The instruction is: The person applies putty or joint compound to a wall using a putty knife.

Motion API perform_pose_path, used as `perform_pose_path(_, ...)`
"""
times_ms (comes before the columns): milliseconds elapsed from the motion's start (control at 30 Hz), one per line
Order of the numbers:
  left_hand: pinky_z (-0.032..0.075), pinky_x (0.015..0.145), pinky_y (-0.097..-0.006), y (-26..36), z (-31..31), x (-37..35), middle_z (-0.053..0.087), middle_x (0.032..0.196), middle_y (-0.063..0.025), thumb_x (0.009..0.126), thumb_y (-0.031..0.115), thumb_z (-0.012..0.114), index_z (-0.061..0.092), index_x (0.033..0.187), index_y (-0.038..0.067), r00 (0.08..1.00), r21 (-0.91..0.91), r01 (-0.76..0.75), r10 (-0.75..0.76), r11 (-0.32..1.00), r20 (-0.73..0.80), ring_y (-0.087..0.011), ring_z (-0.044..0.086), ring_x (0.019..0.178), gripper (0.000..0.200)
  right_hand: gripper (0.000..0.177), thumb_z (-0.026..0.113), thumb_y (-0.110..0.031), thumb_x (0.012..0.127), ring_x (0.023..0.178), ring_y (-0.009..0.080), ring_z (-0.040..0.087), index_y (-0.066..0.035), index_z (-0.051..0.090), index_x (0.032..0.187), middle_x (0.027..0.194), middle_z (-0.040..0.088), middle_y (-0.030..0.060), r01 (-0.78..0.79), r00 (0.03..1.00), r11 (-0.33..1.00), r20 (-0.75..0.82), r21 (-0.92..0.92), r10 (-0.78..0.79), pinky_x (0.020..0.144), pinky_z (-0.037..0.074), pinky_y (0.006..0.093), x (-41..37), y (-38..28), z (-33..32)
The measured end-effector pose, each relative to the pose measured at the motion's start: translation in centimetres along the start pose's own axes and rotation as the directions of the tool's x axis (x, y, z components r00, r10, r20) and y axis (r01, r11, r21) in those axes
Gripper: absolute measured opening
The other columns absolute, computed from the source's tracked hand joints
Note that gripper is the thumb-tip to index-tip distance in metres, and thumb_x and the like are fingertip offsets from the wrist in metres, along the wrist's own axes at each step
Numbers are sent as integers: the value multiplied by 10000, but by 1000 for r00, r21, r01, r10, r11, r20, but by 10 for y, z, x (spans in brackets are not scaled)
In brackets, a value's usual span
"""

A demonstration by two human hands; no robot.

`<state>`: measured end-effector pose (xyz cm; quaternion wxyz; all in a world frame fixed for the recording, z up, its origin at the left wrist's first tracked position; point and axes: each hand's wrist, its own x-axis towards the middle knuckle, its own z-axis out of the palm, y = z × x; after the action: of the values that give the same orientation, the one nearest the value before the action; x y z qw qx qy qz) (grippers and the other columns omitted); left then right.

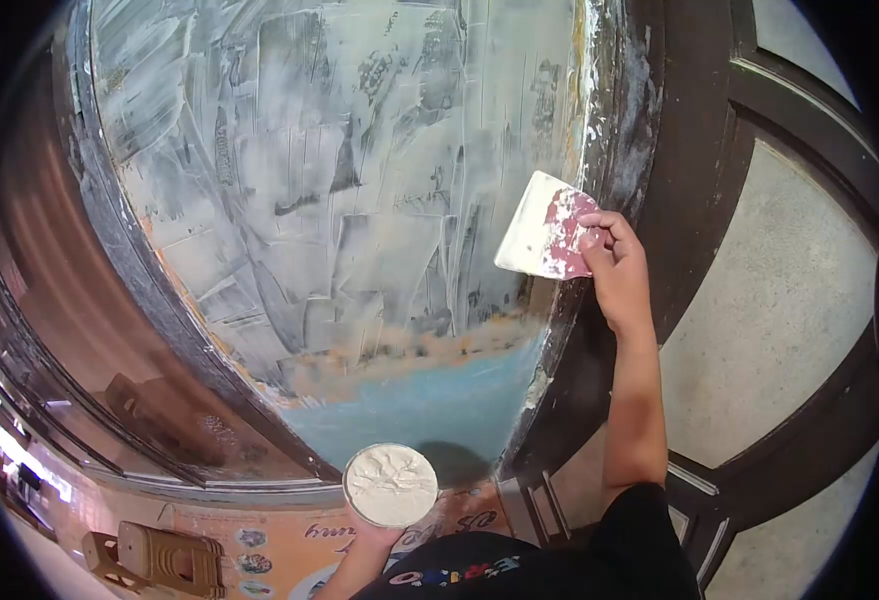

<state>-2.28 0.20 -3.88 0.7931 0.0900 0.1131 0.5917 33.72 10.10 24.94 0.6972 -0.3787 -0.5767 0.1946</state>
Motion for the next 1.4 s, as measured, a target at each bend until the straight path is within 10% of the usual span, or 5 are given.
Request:
perform_pose_path(200, 360, 1114, -571, -4, 40, -7, 493, 1457, -136, 955, 536, 397, 498, 1411, 128, 911, 483, -375, 218, 792, 350, -371, 471, 1331, 621, 413, 586, -25, 919, 871, 151, 664, -64, 552, 1329, 974, 707, 111, 327, 881, 833, -176, -446, -440, 817, 513, 283, 31, -57, 18)
perform_pose_path(333, 360, 1113, -574, -4, 19, 4, 507, 1444, -139, 953, 523, 404, 510, 1398, 121, 998, -71, 57, -59, 996, -18, -373, 479, 1323, 609, 343, 610, -92, 882, 884, 289, 692, -87, 655, 1222, 971, 707, 143, 490, 641, 450, -42, -746, -767, 823, 530, 362, 95, -103, 21)
perform_pose_path(533, 372, 1106, -569, -18, 0, 4, 502, 1447, -133, 955, 525, 407, 500, 1400, 110, 980, 461, -198, 184, 865, 76, -366, 497, 1307, 615, 311, 640, -96, 853, 1000, 351, 639, -102, 691, 1159, 1092, 700, 127, 617, 532, 91, 329, -782, -780, 879, 510, 409, 154, -103, 45)
perform_pose_path(767, 375, 1103, -566, -25, 11, -4, 515, 1434, -132, 959, 533, 397, 510, 1393, 121, 999, -11, 22, -22, 1000, -41, -359, 500, 1304, 608, 366, 725, -219, 760, 1179, 232, 527, -181, 680, 1121, 1299, 613, -31, 557, 713, 28, 460, -830, -529, 982, 310, 544, -32, 117, 48)
perform_pose_path(1400, 381, 1101, -560, -15, 17, -1, 497, 1446, -136, 968, 510, 392, 488, 1408, 112, 999, 111, 36, -33, 993, -27, -360, 485, 1317, 602, 229, 619, 4, 913, 836, 80, 587, -7, 575, 1137, 910, 633, 45, -209, 959, 977, -204, -38, 197, 711, 490, 255, -166, 161, 32)
